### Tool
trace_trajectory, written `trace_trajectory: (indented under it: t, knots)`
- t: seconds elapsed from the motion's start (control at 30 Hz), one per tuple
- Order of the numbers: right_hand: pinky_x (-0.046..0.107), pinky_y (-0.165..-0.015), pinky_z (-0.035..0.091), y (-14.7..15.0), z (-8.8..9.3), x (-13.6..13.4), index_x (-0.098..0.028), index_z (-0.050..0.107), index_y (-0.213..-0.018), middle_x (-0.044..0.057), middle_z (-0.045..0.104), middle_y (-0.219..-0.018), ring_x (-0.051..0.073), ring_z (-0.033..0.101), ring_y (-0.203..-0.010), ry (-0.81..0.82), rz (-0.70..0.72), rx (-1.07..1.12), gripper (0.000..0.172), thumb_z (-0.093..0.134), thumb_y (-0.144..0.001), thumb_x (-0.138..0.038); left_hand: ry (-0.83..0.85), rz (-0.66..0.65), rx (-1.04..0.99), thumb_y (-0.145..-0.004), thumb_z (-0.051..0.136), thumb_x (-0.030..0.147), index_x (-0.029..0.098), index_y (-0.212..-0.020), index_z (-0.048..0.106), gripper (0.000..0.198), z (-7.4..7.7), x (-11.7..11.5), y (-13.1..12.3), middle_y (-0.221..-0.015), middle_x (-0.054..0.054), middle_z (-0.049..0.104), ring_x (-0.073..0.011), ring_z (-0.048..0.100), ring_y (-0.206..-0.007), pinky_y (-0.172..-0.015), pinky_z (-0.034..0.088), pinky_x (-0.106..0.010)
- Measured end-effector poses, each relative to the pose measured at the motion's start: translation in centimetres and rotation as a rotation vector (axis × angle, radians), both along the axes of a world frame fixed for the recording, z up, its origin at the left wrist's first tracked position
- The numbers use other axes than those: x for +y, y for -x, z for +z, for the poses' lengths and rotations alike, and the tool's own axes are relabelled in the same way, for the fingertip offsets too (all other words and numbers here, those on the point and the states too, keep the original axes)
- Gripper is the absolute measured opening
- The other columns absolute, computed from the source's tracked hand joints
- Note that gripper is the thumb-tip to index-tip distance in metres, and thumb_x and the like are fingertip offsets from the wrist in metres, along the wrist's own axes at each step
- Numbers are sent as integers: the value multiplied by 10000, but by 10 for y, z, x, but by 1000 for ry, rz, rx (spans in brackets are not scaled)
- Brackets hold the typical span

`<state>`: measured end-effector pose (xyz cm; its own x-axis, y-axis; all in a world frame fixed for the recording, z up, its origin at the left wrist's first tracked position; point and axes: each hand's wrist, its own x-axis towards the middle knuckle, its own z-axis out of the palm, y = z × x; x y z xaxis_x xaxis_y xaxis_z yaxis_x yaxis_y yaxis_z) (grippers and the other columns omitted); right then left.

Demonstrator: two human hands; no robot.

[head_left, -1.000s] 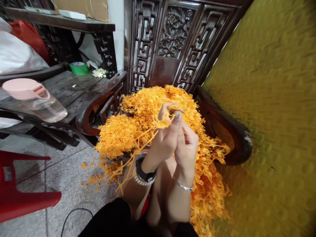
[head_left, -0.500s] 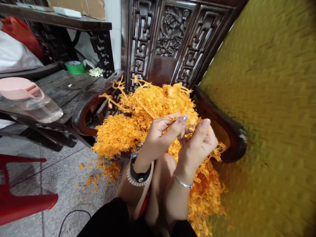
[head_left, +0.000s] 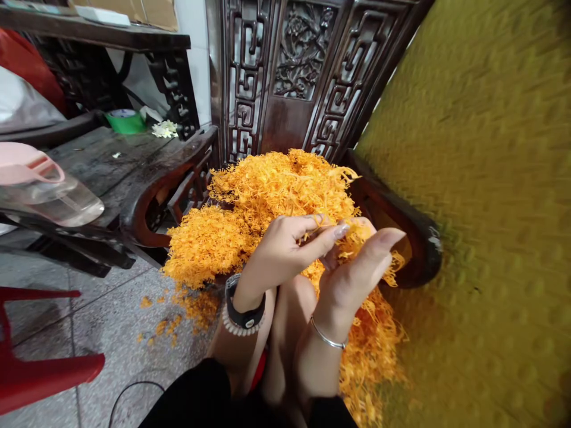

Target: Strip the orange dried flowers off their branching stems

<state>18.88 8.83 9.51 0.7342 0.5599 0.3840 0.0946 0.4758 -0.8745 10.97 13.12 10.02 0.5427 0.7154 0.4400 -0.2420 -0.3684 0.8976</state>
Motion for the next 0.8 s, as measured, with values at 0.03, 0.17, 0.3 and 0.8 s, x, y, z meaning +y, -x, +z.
trace_trajectory:
  t: [0.03, 0.17, 0.3, 0.8]
  knots:
    - [180, -382, 296, 0, 0, -2, -188, 501, -671, -32, 425, -580, 70, 404, -478, 15, 10, -64, 412, 498, -806, -578, -10, 5, 28, -848, 553, 385, 161, -589, 484, 349, 0, 1, 1, -585, 25, 449, -84, 423, -554, -523, 327, -239]
    - [196, -432, 320, -1, 1, -6, -179, 473, -630, -36, 420, -595, 57, 354, -496, 138, 34, -242, 341, 566, -819, -447, 15, 20, 30, -897, 419, 482, 177, -545, 378, 468, -2, 3, 2, -522, 36, 332, -86, 325, -493, -470, 253, -257]
    - [204, -396, 245, -3, 1, -7, -189, 405, -590, -60, 327, -528, 44, 259, -433, 110, 174, -191, 369, 508, -868, -410, 77, 109, -124, -908, 339, 538, 190, -610, 423, 465, 1, -1, -5, -553, 24, 384, -99, 378, -519, -530, 326, -262]
    - [222, -356, 188, -44, -13, -6, -179, 463, -512, -46, 381, -442, 53, 297, -374, 173, 1066, -209, 362, 552, -815, -356, 446, -310, -328, -818, 515, 560, 179, -718, 660, 420, -9, 20, -1, -642, -32, 607, -139, 595, -669, -614, 468, -253]
